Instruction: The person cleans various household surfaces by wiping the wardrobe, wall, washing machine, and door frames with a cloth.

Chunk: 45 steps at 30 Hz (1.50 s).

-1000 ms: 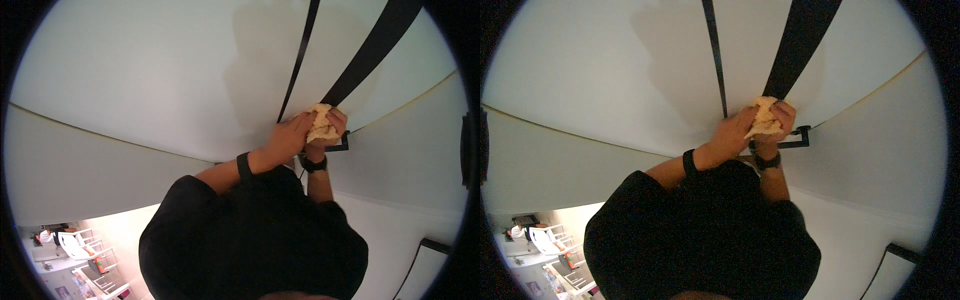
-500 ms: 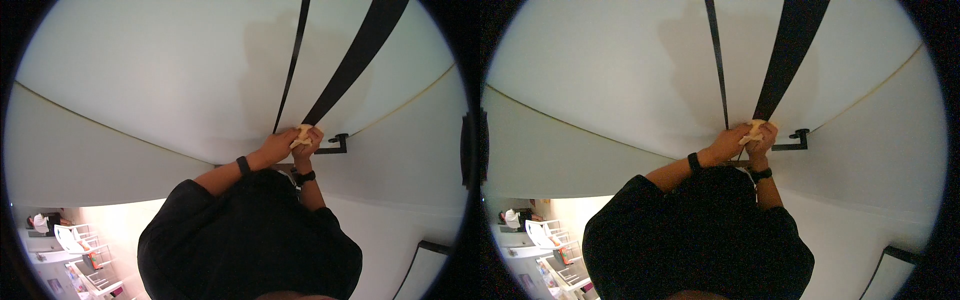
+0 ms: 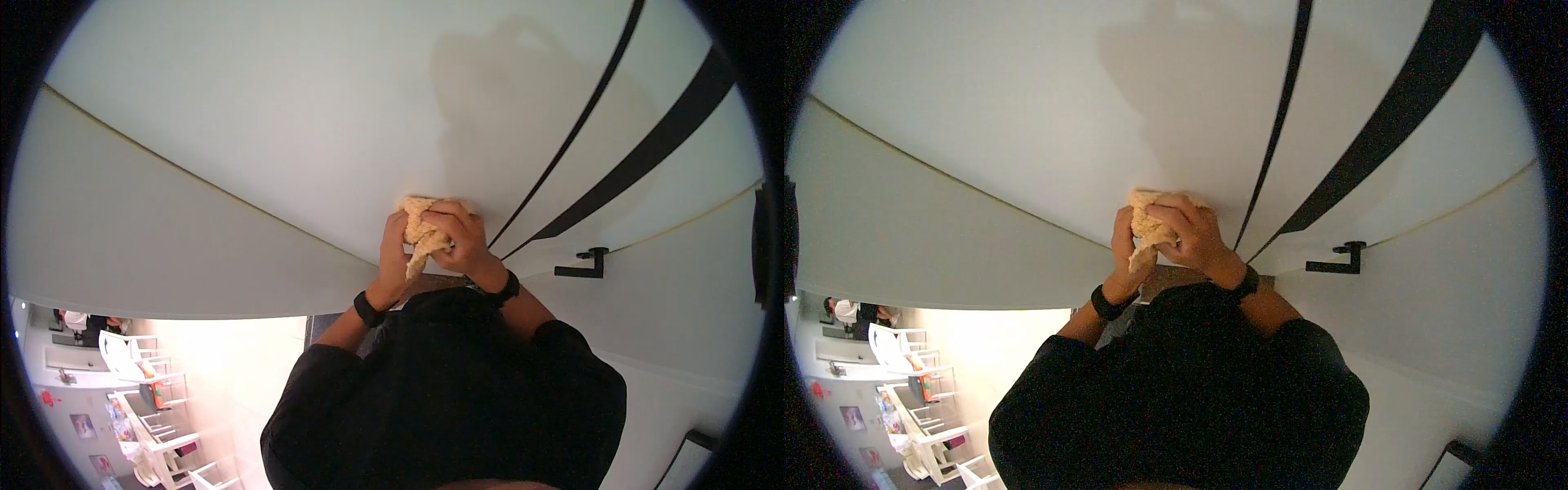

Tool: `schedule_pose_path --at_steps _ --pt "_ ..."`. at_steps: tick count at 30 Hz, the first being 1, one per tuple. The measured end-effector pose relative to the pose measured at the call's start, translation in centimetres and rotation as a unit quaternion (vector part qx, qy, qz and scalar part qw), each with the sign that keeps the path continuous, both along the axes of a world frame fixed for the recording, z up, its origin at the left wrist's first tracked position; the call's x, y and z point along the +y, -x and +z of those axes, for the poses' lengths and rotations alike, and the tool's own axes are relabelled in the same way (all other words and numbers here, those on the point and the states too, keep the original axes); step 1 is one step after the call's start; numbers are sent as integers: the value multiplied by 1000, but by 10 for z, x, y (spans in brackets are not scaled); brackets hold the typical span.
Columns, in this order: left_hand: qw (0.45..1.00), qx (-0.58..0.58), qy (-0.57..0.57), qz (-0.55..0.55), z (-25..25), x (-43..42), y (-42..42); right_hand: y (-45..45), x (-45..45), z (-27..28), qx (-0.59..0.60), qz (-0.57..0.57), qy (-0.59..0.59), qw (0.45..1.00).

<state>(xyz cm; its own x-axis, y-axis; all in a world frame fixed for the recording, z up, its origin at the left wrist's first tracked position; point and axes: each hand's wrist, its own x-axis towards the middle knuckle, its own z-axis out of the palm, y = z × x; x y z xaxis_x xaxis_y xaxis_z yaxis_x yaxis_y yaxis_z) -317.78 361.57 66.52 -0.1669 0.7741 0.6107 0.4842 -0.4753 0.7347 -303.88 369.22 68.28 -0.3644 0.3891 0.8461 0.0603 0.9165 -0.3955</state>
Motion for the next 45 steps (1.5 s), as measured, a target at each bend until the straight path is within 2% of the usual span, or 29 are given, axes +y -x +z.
schedule_pose_path --at_steps 2,5,6,9,10,13,16,17,21,26,28,31,37,40,44,45 --pt "993 65 -93 44 38 6 -7 5 1 29 67 -3 -54 996" --pt "991 64 -120 20 52 20 -10 0 6 54 109 -13 -32 993" --pt "990 38 -138 8 47 28 -11 -3 4 54 99 -6 12 995" --pt "995 30 -89 -25 28 28 -2 -6 3 51 36 -13 13 999" --pt "998 32 -30 -33 32 22 11 2 0 55 11 -2 34 999" --pt "997 7 36 -68 27 10 41 24 -10 57 -49 19 75 996" --pt "992 -4 115 -60 27 -4 64 51 -15 40 -54 10 62 997" --pt "992 -12 111 -62 11 -3 54 41 -12 17 -57 16 61 996" --pt "993 -40 96 -48 14 -19 77 67 -13 5 -92 40 86 991" --pt "997 11 68 -19 13 -35 107 97 -29 9 -84 44 138 986" --pt "999 0 41 -20 35 -46 120 116 -46 30 -54 37 189 980" --pt "999 27 34 -8 44 -46 139 138 -51 42 -16 9 135 991" --pt "991 4 121 -63 45 -63 165 162 -82 30 21 -35 213 976" --pt "992 22 73 -97 61 -107 188 173 -131 62 15 -7 204 979" --pt "995 89 -25 -46 98 -179 209 184 -178 103 27 103 147 983" --pt "992 111 -48 -38 108 -195 217 187 -191 115 20 109 101 989"
